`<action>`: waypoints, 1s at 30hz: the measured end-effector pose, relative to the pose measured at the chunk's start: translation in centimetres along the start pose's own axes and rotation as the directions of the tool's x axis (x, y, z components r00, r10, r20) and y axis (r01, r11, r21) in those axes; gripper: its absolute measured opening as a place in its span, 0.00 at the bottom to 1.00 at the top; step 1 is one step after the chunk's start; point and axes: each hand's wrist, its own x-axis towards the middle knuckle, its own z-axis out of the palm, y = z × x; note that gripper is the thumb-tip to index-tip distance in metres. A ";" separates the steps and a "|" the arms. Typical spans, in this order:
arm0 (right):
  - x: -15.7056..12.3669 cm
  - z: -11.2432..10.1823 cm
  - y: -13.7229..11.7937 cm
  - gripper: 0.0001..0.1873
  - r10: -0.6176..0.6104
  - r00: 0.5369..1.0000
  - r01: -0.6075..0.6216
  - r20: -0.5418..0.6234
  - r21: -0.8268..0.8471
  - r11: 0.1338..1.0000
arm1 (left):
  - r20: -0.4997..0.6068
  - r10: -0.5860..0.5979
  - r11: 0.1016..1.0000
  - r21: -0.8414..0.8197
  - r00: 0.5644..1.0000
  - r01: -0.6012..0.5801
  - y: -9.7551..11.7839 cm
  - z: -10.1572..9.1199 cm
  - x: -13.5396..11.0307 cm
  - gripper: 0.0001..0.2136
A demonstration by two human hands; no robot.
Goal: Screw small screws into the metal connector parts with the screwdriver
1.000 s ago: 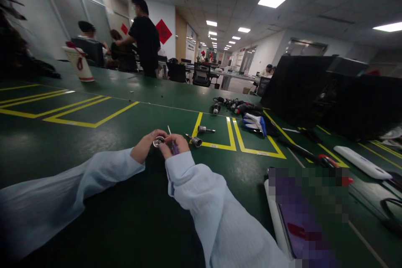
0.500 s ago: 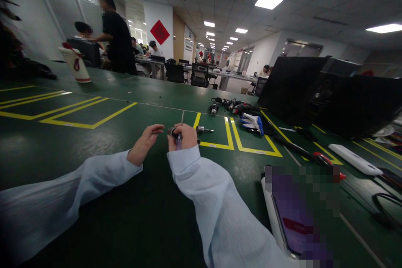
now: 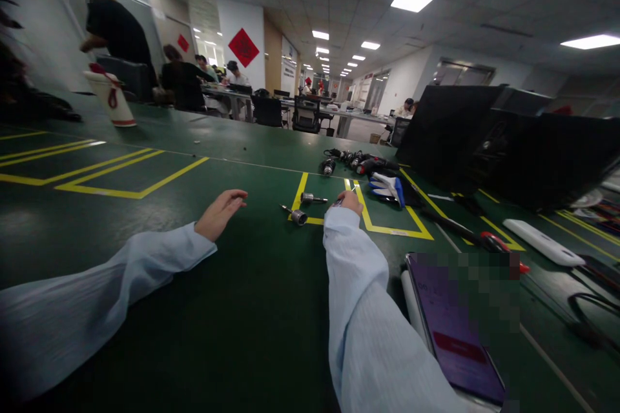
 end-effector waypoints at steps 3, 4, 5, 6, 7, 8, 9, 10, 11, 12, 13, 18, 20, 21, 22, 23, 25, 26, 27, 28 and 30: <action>-0.1 0.6 0.4 0.07 0.008 0.999 -0.004 0.049 -0.073 0.997 | 0.022 0.000 1.000 -0.010 1.000 0.000 -0.1 -0.1 0.0 0.19; -0.2 0.7 0.4 0.07 0.015 0.998 -0.010 0.053 -0.090 0.996 | 0.027 0.003 1.000 -0.013 1.000 -0.003 -0.1 -0.1 0.0 0.18; -0.4 0.7 0.4 0.07 0.021 0.999 -0.015 0.050 -0.101 0.995 | 0.031 0.007 1.000 -0.013 0.999 -0.006 -0.2 -0.1 0.0 0.18; -0.7 0.6 0.3 0.07 0.022 0.999 -0.018 0.042 -0.104 0.994 | 0.032 0.011 1.000 -0.009 0.999 -0.011 -0.2 -0.1 -0.1 0.18; -0.9 0.4 0.2 0.07 0.018 0.999 -0.015 0.031 -0.107 0.994 | 0.032 0.015 1.000 0.000 0.999 -0.015 -0.3 -0.1 -0.1 0.17; -1.2 0.1 0.0 0.08 0.008 1.000 -0.007 0.017 -0.106 0.994 | 0.033 0.019 1.000 0.012 0.999 -0.020 -0.3 -0.1 -0.2 0.17; -1.6 -0.2 -0.4 0.09 -0.007 1.000 0.007 0.002 -0.102 0.995 | 0.033 0.026 0.999 0.025 0.999 -0.027 -0.3 -0.1 -0.3 0.17; -2.1 -0.5 -0.8 0.10 -0.027 1.000 0.026 -0.013 -0.096 0.995 | 0.035 0.036 0.999 0.038 0.999 -0.037 -0.3 -0.1 -0.4 0.17; -2.7 -0.8 -1.3 0.12 -0.054 0.998 0.051 -0.031 -0.085 0.995 | 0.037 0.049 0.997 0.051 0.998 -0.051 -0.4 -0.1 -0.4 0.16; -3.6 -0.9 -1.9 0.13 -0.088 0.995 0.084 -0.044 -0.075 0.994 | 0.042 0.068 0.996 0.063 0.997 -0.070 -0.4 -0.1 -0.5 0.16; -4.7 -1.0 -2.6 0.13 -0.129 0.990 0.126 -0.050 -0.062 0.990 | 0.051 0.089 0.993 0.077 0.995 -0.093 -0.4 0.0 -0.5 0.15; -13.8 -1.4 -6.2 0.07 -0.629 0.747 0.664 -0.214 0.199 0.721 | 0.108 0.180 0.963 0.182 0.978 -0.197 -0.4 0.2 -0.5 0.13; -17.9 -2.6 -7.4 0.05 -0.767 0.623 0.778 -0.152 0.227 0.586 | 0.140 0.189 0.952 0.216 0.972 -0.216 -0.2 0.2 -0.5 0.12; -19.7 -3.4 -7.7 0.04 -0.824 0.561 0.813 -0.074 0.235 0.533 | 0.161 0.192 0.947 0.227 0.968 -0.226 -0.1 0.1 -0.5 0.12; -21.3 -4.3 -8.0 0.03 -0.855 0.518 0.826 0.016 0.252 0.505 | 0.187 0.199 0.943 0.232 0.962 -0.240 0.0 0.1 -0.5 0.12; -22.5 -5.1 -8.0 0.03 -0.868 0.491 0.827 0.079 0.273 0.492 | 0.214 0.212 0.937 0.232 0.954 -0.260 0.1 0.1 -0.5 0.12; -24.0 -6.4 -7.8 0.03 -0.876 0.456 0.821 0.157 0.307 0.482 | 0.270 0.254 0.920 0.227 0.929 -0.318 0.5 0.3 -0.6 0.12; -24.3 -6.6 -7.6 0.03 -0.877 0.447 0.818 0.179 0.316 0.481 | 0.289 0.283 0.907 0.228 0.915 -0.353 0.7 0.5 -0.6 0.12; -24.5 -6.7 -7.3 0.03 -0.877 0.445 0.814 0.180 0.328 0.480 | 0.301 0.314 0.890 0.237 0.901 -0.389 0.9 0.8 -0.7 0.12; -24.4 -6.7 -7.1 0.04 -0.879 0.445 0.809 0.168 0.345 0.476 | 0.300 0.347 0.869 0.253 0.889 -0.425 1.2 1.2 -0.7 0.12; -24.2 -6.4 -6.8 0.04 -0.886 0.443 0.796 0.133 0.397 0.457 | 0.292 0.416 0.819 0.291 0.861 -0.494 2.0 2.3 -0.6 0.14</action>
